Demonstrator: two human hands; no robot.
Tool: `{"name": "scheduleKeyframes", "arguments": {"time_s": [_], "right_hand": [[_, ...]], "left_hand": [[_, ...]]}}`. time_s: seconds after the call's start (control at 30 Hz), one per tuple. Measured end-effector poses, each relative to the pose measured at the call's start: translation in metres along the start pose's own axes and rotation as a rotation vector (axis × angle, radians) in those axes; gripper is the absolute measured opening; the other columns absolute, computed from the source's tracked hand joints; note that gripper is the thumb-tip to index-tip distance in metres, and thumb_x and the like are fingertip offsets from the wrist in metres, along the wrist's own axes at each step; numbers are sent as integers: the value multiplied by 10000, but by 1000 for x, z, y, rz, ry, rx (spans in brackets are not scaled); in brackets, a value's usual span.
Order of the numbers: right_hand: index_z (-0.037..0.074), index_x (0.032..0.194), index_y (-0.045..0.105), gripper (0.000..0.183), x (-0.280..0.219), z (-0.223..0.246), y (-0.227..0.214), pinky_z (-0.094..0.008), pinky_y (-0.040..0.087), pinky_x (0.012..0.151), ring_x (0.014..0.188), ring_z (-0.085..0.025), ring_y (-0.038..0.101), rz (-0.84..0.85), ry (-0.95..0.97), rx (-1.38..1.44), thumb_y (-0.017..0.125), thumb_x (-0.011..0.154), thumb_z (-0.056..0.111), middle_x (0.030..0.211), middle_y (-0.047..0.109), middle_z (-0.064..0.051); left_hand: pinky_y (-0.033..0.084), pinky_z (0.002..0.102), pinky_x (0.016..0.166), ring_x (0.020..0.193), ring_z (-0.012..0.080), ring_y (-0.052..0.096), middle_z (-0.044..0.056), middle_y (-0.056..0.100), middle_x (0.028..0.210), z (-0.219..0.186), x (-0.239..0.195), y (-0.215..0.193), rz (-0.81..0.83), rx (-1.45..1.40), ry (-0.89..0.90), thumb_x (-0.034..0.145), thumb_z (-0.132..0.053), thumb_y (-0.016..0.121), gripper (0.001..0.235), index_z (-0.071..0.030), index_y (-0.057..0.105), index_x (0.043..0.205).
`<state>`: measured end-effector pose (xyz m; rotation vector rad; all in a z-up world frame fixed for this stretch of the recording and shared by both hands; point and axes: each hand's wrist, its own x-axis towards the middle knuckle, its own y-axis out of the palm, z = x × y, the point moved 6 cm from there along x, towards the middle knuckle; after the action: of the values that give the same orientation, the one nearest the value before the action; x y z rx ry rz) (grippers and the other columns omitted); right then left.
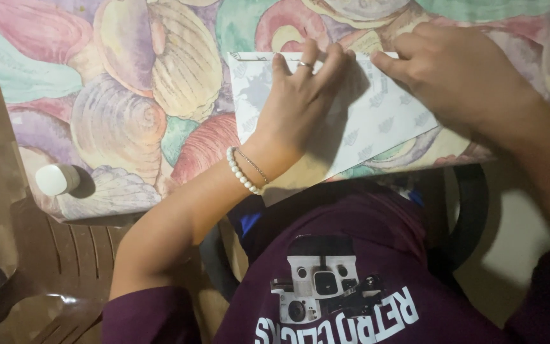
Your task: Manually folding and creasing printed paper sheets into specific shapes on a table.
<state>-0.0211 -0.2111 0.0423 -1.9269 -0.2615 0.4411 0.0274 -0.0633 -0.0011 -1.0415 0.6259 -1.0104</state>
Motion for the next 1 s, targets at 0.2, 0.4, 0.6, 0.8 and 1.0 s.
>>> {"name": "scheduleKeyframes", "arguments": {"time_s": [0.2,0.4,0.6,0.8,1.0], "right_hand": [[144,1427,622,568,-13,-10,-6,-299,641,655,955,-170,687,113,70,113,665,875,14,1053,714,3],[174,1494,569,631,-18,-20,9,-330,671,666,1130,-188,710,157,106,30,636,868,126,1290,706,-21],[259,1427,613,524,-25,-23,16,-261,556,494,950,-101,684,59,71,-81,645,920,126,1052,687,92],[319,1167,659,206,-39,-31,27,-270,499,565,886,-130,615,26,54,-123,603,981,249,1154,626,96],[374,1336,657,304,-46,-38,17,-196,598,619,963,-68,676,179,131,-198,456,1107,372,1071,710,101]], "left_hand": [[616,562,874,1189,263,543,31,475,1229,-2,8,-8,-55,-52,-27,909,-246,697,487,-152,550,1364],[661,549,793,1217,282,554,28,468,1246,-5,13,-13,-56,-43,-46,919,-356,700,746,-325,305,1551],[638,570,817,1198,275,539,18,444,1228,-4,12,-16,-55,-22,-64,902,-442,708,755,-342,321,1542],[622,562,793,1209,282,528,12,456,1234,-4,15,-13,-29,-24,-82,865,-369,726,813,-382,286,1548],[642,556,763,1161,287,516,19,466,1221,-5,17,-15,-38,-49,-102,853,-368,730,748,-378,341,1493]]}}
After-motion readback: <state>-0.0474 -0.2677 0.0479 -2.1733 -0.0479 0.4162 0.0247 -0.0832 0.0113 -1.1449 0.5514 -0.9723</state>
